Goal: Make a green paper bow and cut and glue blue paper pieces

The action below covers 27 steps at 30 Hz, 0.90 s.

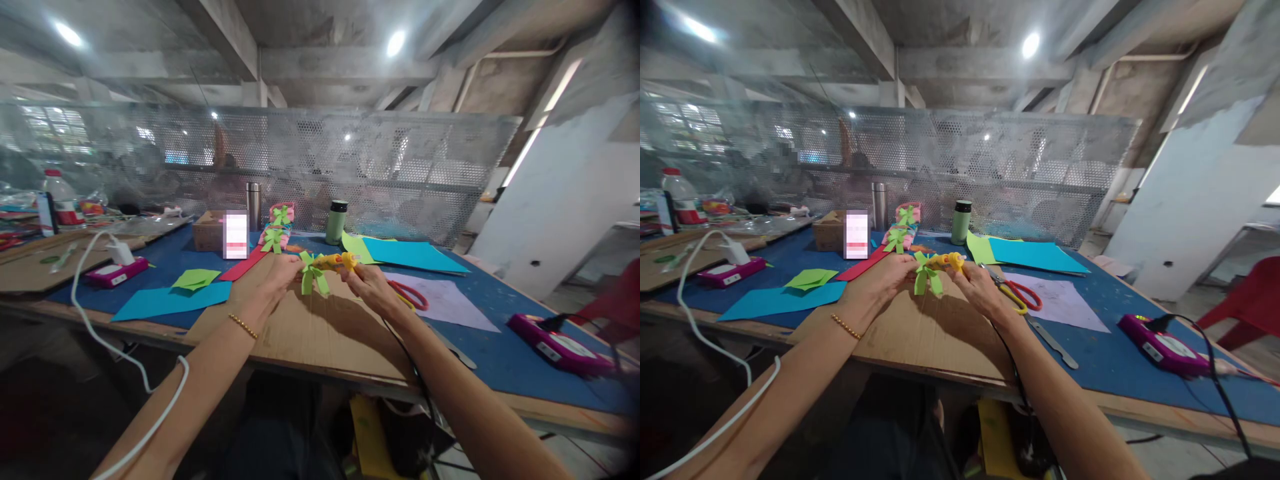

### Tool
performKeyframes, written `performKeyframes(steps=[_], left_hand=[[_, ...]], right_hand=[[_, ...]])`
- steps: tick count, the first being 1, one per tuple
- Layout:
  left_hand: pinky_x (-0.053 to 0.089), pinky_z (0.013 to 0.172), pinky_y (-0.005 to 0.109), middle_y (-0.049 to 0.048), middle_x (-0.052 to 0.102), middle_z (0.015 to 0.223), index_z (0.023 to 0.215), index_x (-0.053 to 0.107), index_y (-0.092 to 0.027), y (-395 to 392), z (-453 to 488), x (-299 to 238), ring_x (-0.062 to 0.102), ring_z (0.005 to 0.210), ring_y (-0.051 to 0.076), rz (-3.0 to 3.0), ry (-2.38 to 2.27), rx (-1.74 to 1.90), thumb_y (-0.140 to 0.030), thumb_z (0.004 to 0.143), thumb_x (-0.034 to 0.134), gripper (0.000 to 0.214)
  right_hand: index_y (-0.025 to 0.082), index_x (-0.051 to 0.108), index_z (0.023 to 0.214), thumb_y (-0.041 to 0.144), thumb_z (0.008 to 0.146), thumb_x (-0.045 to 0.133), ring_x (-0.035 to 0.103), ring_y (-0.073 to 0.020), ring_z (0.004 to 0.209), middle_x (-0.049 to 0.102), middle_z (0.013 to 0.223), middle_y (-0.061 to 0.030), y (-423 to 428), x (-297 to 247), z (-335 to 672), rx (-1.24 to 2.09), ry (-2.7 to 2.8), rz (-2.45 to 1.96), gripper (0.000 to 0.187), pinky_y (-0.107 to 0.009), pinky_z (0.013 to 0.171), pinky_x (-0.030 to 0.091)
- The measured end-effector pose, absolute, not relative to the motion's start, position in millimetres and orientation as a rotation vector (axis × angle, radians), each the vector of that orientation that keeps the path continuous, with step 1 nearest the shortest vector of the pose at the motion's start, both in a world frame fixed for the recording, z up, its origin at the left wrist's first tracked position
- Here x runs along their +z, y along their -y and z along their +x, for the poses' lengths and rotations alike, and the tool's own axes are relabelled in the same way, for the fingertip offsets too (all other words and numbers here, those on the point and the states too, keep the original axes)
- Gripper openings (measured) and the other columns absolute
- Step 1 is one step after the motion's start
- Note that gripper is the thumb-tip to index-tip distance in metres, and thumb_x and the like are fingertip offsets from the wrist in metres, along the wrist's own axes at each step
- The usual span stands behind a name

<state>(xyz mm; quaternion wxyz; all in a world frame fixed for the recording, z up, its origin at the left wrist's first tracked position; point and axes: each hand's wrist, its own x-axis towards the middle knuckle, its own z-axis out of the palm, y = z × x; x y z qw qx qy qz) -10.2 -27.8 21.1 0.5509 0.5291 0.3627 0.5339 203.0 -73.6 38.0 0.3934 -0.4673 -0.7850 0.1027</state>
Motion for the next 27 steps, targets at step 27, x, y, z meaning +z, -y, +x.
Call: performKeyframes(steps=[27], left_hand=[[0.042,0.053,0.022,-0.001,0.055,0.058,0.06,0.058,-0.015,19.9,-9.9,15.9,0.05,0.05,0.009,1.334,-0.902,1.219,-0.017,0.07,0.066,0.013]], right_hand=[[0.021,0.055,0.072,0.068,0.09,0.043,0.04,-0.0141,0.053,0.043,0.053,0.0018,68.6,36.1,206.2,0.278,1.919,-1.229,0.051,-0.028,0.052,0.028]])
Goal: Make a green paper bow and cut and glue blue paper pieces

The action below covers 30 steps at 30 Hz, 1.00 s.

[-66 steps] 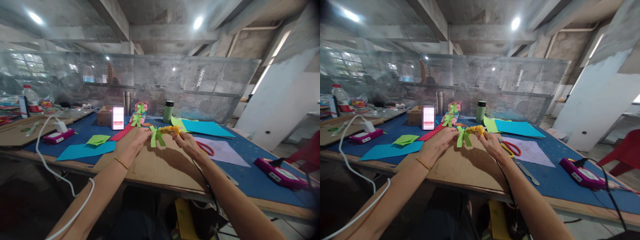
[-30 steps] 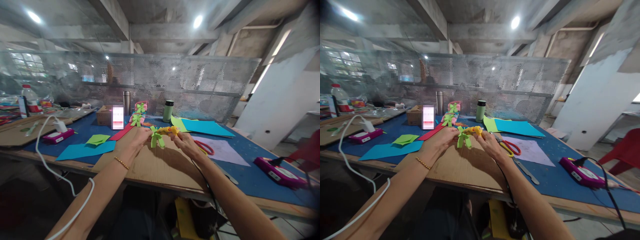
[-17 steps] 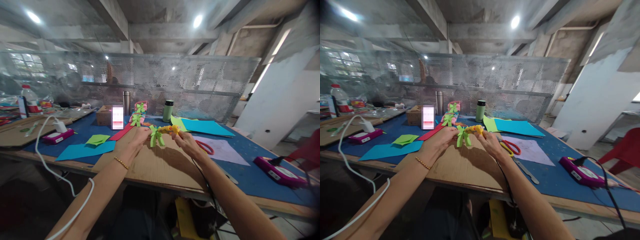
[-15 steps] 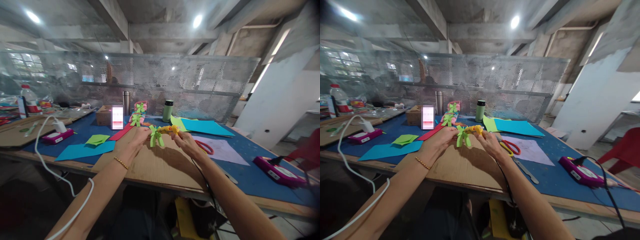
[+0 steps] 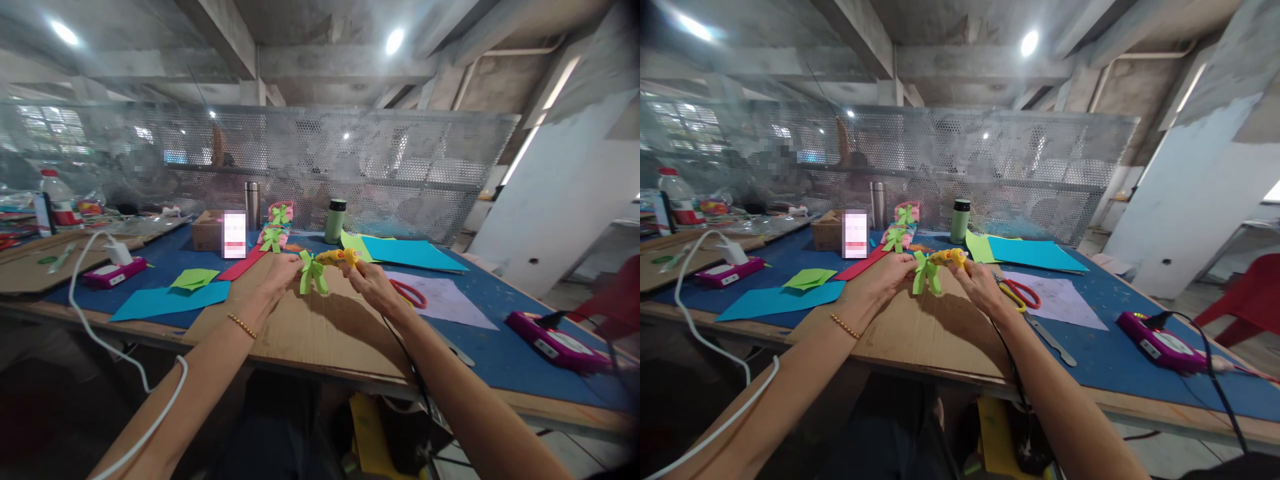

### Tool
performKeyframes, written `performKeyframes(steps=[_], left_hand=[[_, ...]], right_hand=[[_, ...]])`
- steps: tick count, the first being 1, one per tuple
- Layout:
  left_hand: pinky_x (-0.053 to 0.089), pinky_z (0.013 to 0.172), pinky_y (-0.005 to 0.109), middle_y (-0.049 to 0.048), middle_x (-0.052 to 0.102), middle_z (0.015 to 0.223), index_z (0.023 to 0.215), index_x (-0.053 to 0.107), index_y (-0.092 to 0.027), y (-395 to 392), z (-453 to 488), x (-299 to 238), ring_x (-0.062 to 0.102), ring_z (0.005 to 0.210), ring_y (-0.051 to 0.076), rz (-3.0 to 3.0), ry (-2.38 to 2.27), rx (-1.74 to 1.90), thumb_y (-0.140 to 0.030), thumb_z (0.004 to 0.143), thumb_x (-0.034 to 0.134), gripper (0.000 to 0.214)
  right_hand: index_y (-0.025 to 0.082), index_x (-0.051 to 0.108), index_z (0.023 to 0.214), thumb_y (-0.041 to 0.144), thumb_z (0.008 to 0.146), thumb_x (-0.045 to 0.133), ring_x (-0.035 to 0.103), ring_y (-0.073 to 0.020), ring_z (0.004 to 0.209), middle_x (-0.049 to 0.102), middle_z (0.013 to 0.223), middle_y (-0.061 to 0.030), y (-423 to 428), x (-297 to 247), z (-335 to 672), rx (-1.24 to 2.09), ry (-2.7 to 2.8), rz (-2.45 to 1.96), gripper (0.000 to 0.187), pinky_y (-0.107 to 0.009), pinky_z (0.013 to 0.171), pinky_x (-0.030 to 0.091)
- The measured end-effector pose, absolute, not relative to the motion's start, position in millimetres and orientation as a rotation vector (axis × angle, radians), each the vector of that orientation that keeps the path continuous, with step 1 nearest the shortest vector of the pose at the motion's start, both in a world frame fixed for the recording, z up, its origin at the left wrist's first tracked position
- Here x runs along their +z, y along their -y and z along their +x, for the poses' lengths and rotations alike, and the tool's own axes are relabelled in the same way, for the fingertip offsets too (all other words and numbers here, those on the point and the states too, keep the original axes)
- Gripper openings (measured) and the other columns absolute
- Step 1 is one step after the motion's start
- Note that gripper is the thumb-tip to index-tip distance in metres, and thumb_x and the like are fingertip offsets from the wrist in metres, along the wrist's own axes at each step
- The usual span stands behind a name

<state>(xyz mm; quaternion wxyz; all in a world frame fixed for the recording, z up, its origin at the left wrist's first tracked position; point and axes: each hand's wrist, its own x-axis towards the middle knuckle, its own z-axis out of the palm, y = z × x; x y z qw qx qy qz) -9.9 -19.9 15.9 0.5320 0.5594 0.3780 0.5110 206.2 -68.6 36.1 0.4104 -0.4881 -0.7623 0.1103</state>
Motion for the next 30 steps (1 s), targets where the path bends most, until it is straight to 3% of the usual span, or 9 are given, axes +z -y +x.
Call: performKeyframes(steps=[12,30], left_hand=[[0.036,0.052,0.023,0.0017,0.058,0.061,0.059,0.06,-0.015,28.8,-12.3,20.7,0.049,0.053,0.01,1.437,-0.969,1.237,-0.021,0.075,0.066,0.018],[0.041,0.055,0.023,-0.0017,0.055,0.055,0.057,0.057,-0.018,5.8,-9.2,8.2,0.053,0.056,0.012,1.415,-1.051,1.307,-0.03,0.067,0.072,0.023]], right_hand=[[0.021,0.057,0.071,0.071,0.091,0.042,0.04,-0.0137,0.053,0.043,0.055,0.0017,70.6,38.3,205.5,0.232,1.945,-1.208,0.056,-0.027,0.051,0.029],[0.021,0.057,0.073,0.069,0.092,0.041,0.041,-0.0141,0.052,0.043,0.054,0.0021,69.1,36.6,207.5,0.224,1.939,-1.236,0.054,-0.028,0.052,0.03]])
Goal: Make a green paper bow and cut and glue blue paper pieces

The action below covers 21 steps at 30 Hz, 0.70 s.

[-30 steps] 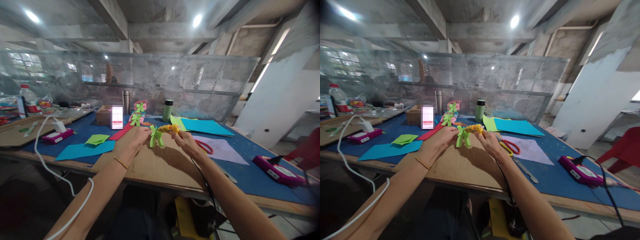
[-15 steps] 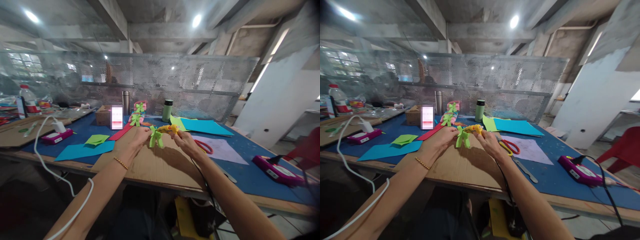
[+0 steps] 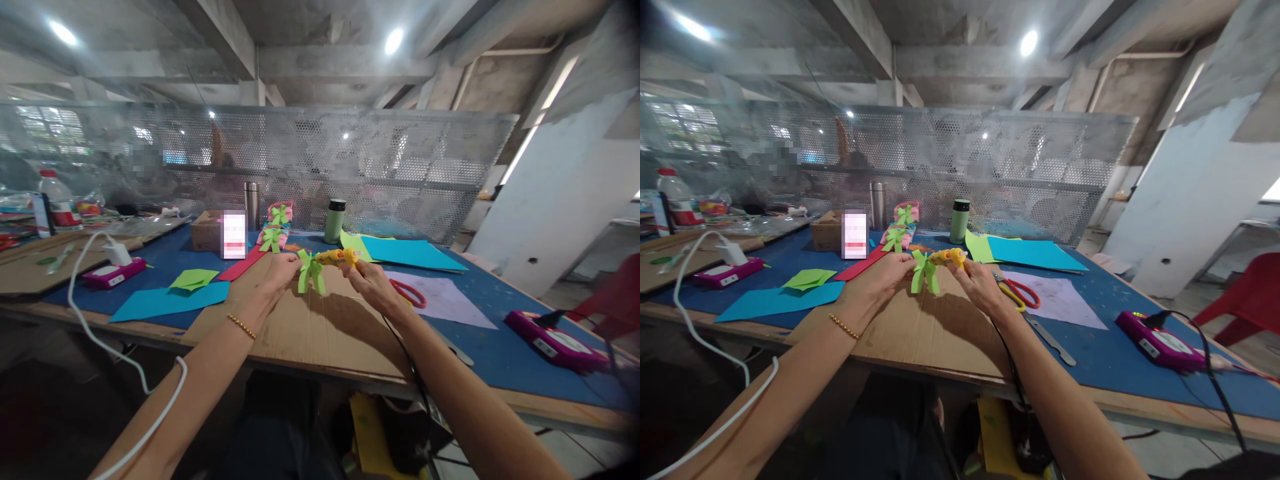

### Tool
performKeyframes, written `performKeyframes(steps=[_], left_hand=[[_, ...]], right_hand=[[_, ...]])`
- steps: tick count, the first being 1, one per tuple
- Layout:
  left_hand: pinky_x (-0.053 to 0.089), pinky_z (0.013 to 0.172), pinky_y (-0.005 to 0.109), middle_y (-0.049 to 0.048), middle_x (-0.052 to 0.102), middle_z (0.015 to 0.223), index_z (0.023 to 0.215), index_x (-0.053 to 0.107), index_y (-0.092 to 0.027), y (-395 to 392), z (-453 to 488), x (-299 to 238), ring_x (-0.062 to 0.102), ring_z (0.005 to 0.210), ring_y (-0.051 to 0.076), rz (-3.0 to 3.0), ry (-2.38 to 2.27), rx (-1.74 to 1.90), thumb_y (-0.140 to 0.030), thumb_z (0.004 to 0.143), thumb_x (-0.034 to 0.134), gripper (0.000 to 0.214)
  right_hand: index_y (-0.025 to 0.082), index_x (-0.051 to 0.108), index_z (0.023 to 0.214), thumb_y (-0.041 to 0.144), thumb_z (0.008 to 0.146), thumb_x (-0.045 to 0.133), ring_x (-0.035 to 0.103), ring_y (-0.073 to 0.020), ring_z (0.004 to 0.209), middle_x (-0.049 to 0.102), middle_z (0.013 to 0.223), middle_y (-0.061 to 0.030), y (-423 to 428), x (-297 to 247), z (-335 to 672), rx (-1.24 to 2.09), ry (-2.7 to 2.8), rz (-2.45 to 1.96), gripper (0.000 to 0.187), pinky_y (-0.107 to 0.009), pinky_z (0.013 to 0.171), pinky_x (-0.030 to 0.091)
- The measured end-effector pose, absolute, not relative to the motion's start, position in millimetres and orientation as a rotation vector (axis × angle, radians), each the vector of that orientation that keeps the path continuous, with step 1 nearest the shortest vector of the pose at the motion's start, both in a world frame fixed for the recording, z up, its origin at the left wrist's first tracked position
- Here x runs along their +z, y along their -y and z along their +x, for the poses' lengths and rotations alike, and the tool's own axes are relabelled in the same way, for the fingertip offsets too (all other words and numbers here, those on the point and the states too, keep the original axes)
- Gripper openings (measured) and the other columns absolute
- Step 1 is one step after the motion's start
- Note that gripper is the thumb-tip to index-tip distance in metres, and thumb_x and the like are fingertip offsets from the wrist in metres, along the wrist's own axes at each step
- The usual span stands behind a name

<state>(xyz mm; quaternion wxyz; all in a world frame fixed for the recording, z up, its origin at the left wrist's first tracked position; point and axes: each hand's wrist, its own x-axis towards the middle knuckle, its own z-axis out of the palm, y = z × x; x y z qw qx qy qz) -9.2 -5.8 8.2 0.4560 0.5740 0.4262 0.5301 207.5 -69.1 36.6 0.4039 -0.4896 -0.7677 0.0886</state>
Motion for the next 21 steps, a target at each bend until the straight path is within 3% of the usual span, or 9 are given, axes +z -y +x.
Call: performKeyframes(steps=[21], left_hand=[[0.039,0.053,0.023,-0.0014,0.054,0.056,0.056,0.056,-0.018,15.1,-12.0,14.4,0.052,0.054,0.012,1.421,-1.045,1.302,-0.025,0.068,0.068,0.019]], right_hand=[[0.02,0.058,0.073,0.069,0.093,0.039,0.041,-0.0139,0.054,0.045,0.058,0.0011,67.4,36.9,209.3,0.109,1.979,-1.224,0.056,-0.027,0.052,0.03]])
